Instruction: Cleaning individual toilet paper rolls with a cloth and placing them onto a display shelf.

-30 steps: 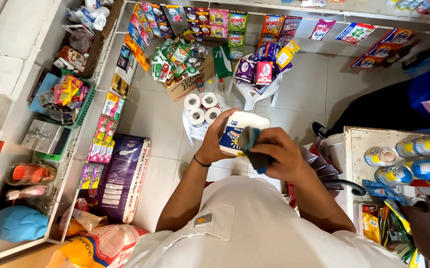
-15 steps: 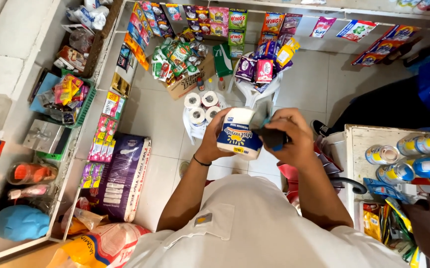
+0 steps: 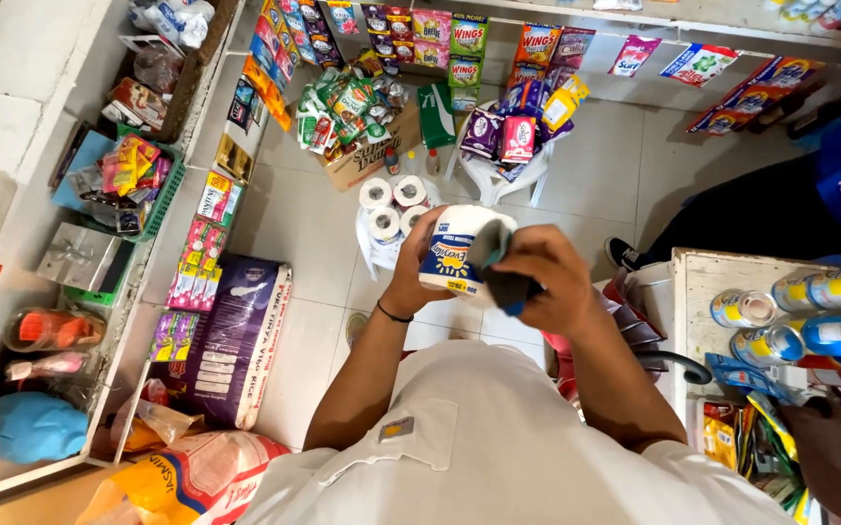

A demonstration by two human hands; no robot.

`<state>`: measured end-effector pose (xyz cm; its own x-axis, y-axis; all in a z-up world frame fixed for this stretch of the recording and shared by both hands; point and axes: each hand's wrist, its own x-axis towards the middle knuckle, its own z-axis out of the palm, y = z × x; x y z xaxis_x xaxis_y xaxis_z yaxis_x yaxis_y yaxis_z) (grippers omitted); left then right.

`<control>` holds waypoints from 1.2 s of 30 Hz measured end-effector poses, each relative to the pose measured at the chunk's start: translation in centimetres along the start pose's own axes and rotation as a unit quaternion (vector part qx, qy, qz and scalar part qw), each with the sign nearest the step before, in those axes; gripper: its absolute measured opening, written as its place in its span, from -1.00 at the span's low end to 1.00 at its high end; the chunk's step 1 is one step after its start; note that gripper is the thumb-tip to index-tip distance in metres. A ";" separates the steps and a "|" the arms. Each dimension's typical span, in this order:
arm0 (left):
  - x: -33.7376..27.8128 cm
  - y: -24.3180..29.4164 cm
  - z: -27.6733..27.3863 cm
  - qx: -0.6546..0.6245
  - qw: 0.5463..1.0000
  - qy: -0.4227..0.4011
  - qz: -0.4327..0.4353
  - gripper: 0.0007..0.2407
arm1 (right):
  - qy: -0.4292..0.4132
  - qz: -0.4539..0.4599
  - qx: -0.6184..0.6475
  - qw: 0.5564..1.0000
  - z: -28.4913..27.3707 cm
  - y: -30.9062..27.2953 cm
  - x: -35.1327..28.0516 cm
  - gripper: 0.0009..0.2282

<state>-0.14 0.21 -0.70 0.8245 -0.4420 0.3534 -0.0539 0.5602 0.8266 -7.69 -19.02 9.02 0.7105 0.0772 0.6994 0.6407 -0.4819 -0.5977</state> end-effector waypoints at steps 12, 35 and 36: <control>-1.4 -4.5 -1.3 0.012 0.998 0.048 0.043 -0.14 | -0.045 0.029 -0.015 0.998 0.1 3.2 -1.1 -0.76; -7.8 -13.2 -16.2 -0.032 0.806 0.488 -0.333 -0.24 | -0.233 0.182 -0.008 0.955 23.0 34.6 -9.1 -0.67; -7.7 -13.5 -16.7 -0.039 0.816 0.480 -0.321 -0.24 | -0.280 0.245 -0.056 0.926 23.5 36.0 -10.5 -0.59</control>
<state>3.63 7.75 -21.95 0.7319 0.0687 -0.6780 0.5676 0.4889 0.6624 14.76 -16.63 -29.01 0.9677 0.2510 0.0231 0.1897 -0.6647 -0.7226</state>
